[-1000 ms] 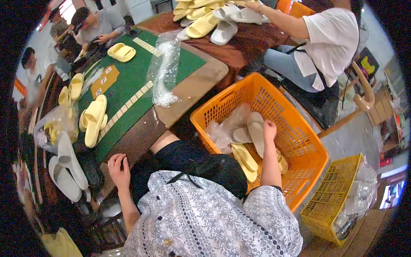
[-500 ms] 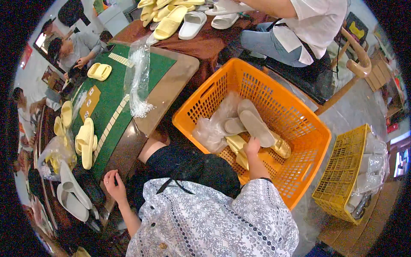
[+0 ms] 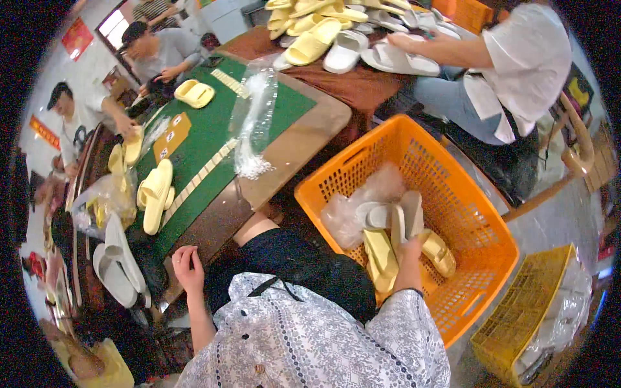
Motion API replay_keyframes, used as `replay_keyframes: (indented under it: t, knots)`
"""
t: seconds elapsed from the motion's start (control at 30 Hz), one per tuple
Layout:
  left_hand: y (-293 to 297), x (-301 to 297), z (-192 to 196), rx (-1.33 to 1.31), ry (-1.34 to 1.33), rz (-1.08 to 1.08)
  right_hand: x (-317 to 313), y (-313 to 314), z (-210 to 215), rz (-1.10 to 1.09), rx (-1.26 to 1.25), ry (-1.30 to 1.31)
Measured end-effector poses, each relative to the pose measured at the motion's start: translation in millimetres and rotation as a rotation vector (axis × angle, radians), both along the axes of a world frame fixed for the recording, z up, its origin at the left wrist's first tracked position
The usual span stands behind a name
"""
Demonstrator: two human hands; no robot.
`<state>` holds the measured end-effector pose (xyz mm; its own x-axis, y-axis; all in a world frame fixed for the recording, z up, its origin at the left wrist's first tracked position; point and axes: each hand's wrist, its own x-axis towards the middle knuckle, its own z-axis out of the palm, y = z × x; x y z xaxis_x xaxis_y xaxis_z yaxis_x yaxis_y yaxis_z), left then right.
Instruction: The person tags pairs of slippers by taking plastic tag fasteners from the table and threading them through the slippers by hand.
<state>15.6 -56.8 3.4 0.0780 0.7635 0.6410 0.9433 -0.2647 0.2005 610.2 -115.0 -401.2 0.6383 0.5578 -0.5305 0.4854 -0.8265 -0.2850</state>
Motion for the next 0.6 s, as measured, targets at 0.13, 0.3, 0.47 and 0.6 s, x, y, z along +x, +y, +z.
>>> replay_keyframes:
  t: [0.13, 0.3, 0.47, 0.6]
  knots:
    - [0.5, 5.0, 9.6, 0.025, 0.015, 0.006, -11.6, -20.5, 28.5, 0.102, 0.055, -0.223]
    - [5.1, 2.0, -7.2, -0.054, -0.193, -0.070, 15.6, -25.9, 73.9, 0.214, 0.564, -0.103]
    - [-19.8, -13.9, -13.7, 0.005, -0.259, -0.031, -13.7, 45.6, 151.5, 0.396, 1.192, -0.501]
    - [-18.0, -13.8, -13.8, -0.116, -0.337, -0.051, -154.1, 40.2, 385.3, 0.311, 1.298, 0.004]
